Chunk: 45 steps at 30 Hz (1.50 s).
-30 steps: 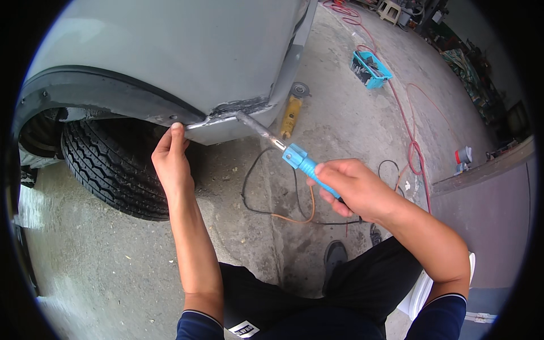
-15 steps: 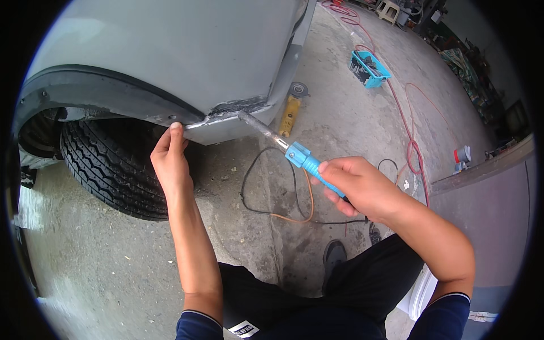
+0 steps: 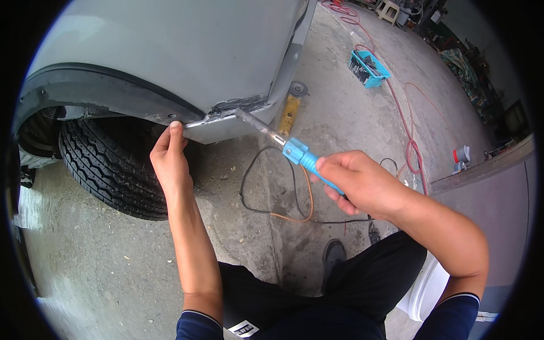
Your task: The person uses a yellow angle grinder to smooth the front bumper of a silver car, then applies a filler with a blue soldering iron to the same area. The person sits on the floor during the repair.
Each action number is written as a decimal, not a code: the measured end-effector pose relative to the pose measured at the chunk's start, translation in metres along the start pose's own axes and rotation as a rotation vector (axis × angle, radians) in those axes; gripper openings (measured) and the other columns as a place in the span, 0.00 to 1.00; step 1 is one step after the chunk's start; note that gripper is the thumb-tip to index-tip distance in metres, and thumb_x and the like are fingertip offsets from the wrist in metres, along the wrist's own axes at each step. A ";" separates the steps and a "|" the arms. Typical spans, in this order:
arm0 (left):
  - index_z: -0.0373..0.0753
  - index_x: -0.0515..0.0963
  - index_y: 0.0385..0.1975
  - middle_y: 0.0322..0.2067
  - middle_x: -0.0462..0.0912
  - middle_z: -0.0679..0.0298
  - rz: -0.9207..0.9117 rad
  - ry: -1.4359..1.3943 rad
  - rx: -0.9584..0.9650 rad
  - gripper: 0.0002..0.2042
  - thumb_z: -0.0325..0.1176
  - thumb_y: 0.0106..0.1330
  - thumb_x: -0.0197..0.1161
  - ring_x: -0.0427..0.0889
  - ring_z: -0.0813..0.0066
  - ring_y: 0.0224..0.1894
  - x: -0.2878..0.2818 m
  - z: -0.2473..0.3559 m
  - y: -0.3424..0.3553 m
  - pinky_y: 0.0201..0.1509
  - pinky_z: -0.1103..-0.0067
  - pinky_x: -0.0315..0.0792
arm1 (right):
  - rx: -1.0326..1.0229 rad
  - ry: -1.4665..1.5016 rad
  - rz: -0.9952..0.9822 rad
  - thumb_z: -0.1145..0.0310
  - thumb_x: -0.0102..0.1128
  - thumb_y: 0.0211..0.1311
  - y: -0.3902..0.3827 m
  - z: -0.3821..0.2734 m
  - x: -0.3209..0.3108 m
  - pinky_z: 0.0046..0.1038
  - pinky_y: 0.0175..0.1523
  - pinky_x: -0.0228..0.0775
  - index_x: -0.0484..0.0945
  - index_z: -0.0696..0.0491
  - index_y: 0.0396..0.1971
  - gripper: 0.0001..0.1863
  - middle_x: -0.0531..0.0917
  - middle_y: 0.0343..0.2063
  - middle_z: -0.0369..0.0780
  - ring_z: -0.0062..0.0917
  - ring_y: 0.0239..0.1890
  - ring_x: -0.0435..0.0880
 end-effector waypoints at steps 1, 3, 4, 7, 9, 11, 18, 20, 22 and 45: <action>0.24 0.81 0.45 0.29 0.81 0.67 -0.003 0.003 -0.007 0.21 0.42 0.68 0.65 0.71 0.85 0.32 0.000 0.001 0.000 0.39 0.86 0.65 | 0.004 0.019 -0.004 0.55 0.48 0.74 0.001 0.002 0.001 0.20 0.17 0.55 0.76 0.61 0.42 0.21 0.73 0.19 0.35 0.14 0.11 0.66; 0.24 0.81 0.45 0.30 0.82 0.67 -0.012 0.008 -0.024 0.21 0.42 0.68 0.65 0.72 0.84 0.32 0.001 0.003 -0.002 0.40 0.85 0.66 | 0.015 0.058 -0.008 0.55 0.48 0.74 0.002 0.006 0.002 0.19 0.16 0.55 0.76 0.60 0.41 0.20 0.73 0.19 0.34 0.14 0.11 0.66; 0.23 0.81 0.45 0.30 0.82 0.66 -0.012 0.004 -0.032 0.21 0.42 0.68 0.65 0.72 0.84 0.33 0.001 0.004 -0.002 0.40 0.85 0.66 | 0.011 0.067 -0.010 0.55 0.48 0.74 0.002 0.008 0.003 0.19 0.16 0.55 0.76 0.60 0.41 0.20 0.73 0.19 0.34 0.14 0.11 0.66; 0.23 0.81 0.45 0.31 0.82 0.66 -0.007 -0.006 -0.032 0.21 0.41 0.68 0.65 0.73 0.83 0.34 0.002 0.004 -0.003 0.41 0.85 0.66 | -0.005 0.085 -0.014 0.56 0.48 0.74 0.003 0.012 0.006 0.19 0.16 0.55 0.75 0.61 0.41 0.20 0.72 0.19 0.34 0.14 0.11 0.66; 0.23 0.81 0.45 0.32 0.83 0.65 0.006 -0.013 -0.002 0.21 0.41 0.68 0.65 0.74 0.83 0.35 0.001 0.001 -0.001 0.43 0.85 0.67 | -0.024 0.082 -0.016 0.57 0.48 0.74 0.005 0.014 0.007 0.19 0.16 0.55 0.75 0.61 0.41 0.20 0.72 0.19 0.34 0.14 0.11 0.66; 0.23 0.81 0.45 0.33 0.83 0.64 -0.006 -0.031 -0.017 0.21 0.41 0.68 0.65 0.75 0.82 0.36 0.001 0.003 -0.001 0.44 0.84 0.68 | -0.034 0.085 -0.033 0.57 0.48 0.74 0.006 0.012 0.009 0.19 0.16 0.55 0.75 0.61 0.41 0.19 0.72 0.19 0.33 0.14 0.12 0.66; 0.24 0.81 0.46 0.34 0.84 0.63 -0.023 -0.006 -0.040 0.21 0.41 0.68 0.65 0.75 0.81 0.37 -0.001 0.001 0.001 0.46 0.84 0.68 | -0.060 0.158 -0.067 0.57 0.47 0.75 0.014 0.023 0.014 0.20 0.18 0.56 0.77 0.61 0.44 0.19 0.74 0.20 0.35 0.15 0.11 0.66; 0.24 0.79 0.49 0.39 0.84 0.58 -0.044 0.011 -0.057 0.23 0.43 0.67 0.66 0.79 0.75 0.42 -0.003 -0.001 0.002 0.51 0.79 0.71 | -0.069 0.124 -0.040 0.57 0.47 0.75 0.012 0.029 0.009 0.19 0.18 0.55 0.77 0.60 0.44 0.19 0.74 0.20 0.35 0.14 0.12 0.66; 0.24 0.79 0.50 0.42 0.84 0.55 -0.057 0.018 -0.064 0.25 0.43 0.67 0.66 0.80 0.72 0.45 -0.003 -0.002 0.003 0.54 0.76 0.72 | -0.084 0.104 -0.027 0.57 0.47 0.75 0.011 0.031 0.008 0.19 0.18 0.56 0.76 0.60 0.44 0.19 0.74 0.20 0.35 0.14 0.12 0.66; 0.24 0.82 0.43 0.29 0.81 0.68 -0.017 -0.024 -0.023 0.20 0.41 0.68 0.65 0.71 0.85 0.32 -0.001 0.001 0.001 0.39 0.86 0.65 | -0.138 -0.049 0.088 0.54 0.46 0.76 0.005 0.031 0.005 0.19 0.20 0.58 0.76 0.59 0.41 0.20 0.73 0.21 0.33 0.14 0.13 0.67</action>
Point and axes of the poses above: each hand's wrist, its own y-axis towards the middle knuckle, its own x-axis out of the palm, z = x × y, the point moved 4 cm from there along y, towards the middle knuckle
